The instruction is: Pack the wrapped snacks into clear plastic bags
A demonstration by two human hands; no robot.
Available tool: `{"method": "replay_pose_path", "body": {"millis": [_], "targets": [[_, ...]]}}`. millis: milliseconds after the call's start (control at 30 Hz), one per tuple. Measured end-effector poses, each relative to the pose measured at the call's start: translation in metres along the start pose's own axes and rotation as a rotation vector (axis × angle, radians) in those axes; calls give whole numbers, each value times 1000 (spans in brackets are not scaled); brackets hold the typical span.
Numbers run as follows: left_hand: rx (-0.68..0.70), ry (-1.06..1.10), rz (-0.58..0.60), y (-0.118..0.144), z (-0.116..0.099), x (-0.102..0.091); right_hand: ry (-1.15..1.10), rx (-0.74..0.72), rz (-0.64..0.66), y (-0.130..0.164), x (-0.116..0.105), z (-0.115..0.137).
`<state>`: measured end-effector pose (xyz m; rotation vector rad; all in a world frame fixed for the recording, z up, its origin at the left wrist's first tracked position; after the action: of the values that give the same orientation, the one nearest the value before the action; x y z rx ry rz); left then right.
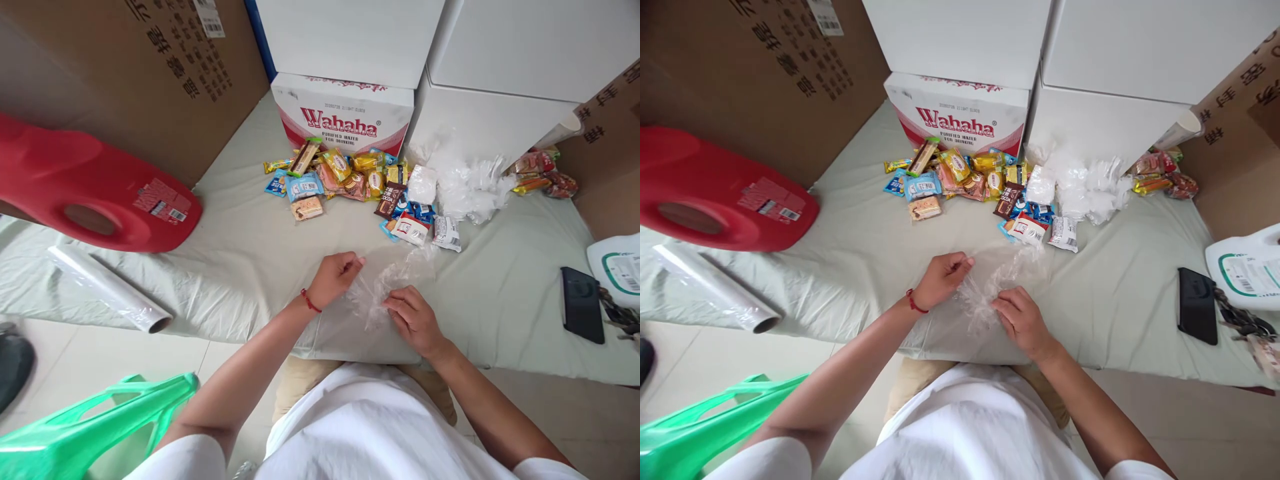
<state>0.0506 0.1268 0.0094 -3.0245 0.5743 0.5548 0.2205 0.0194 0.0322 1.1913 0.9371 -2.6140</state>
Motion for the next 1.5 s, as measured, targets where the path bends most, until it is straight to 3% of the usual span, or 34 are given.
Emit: {"method": "replay_pose_path", "body": {"millis": [133,200,367,567,667,767,833,933,1033,1100,1267,1333,1433,1500], "targets": [[-157,87,-262,19,28,-34,6,77,-33,16,-16,-12],[-229,116,-321,34,38,-45,22,118,-38,22,-22,-18],[-341,196,-310,65,48,-56,52,167,-1,33,-34,-36],[-543,368,-215,76,65,-46,107,81,165,25,-44,-62],[-554,387,-248,72,68,-42,176,136,31,0,-65,-59],[-548,380,-240,66,67,-37,159,147,-120,-30,-78,-31],[-546,368,-236,63,65,-34,99,33,-9,-45,-59,0],[-534,347,-268,58,64,-38,152,-105,304,-41,-5,31],[-501,301,-274,53,64,-44,288,-92,456,-15,33,27],[-472,251,-269,51,65,-50,258,-86,455,3,38,18],[-468,149,-249,53,63,-57,74,-86,357,26,6,4],[-484,35,-237,56,60,-56,41,-87,385,29,-7,6],[-427,-192,-260,58,48,-56,-2,-24,381,18,-27,11],[-372,-315,-291,59,40,-55,29,54,245,-1,-44,13]]}}
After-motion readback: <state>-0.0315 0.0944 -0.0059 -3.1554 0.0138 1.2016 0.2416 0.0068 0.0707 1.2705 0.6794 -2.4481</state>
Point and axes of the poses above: each hand's wrist, its own y-axis away from the middle knuckle, its own x-axis out of the palm, z = x × y, the point moved 7 cm from there along -y, towards the middle knuckle, and after that the axes turned 5 degrees about y, right-handed, at the moved point
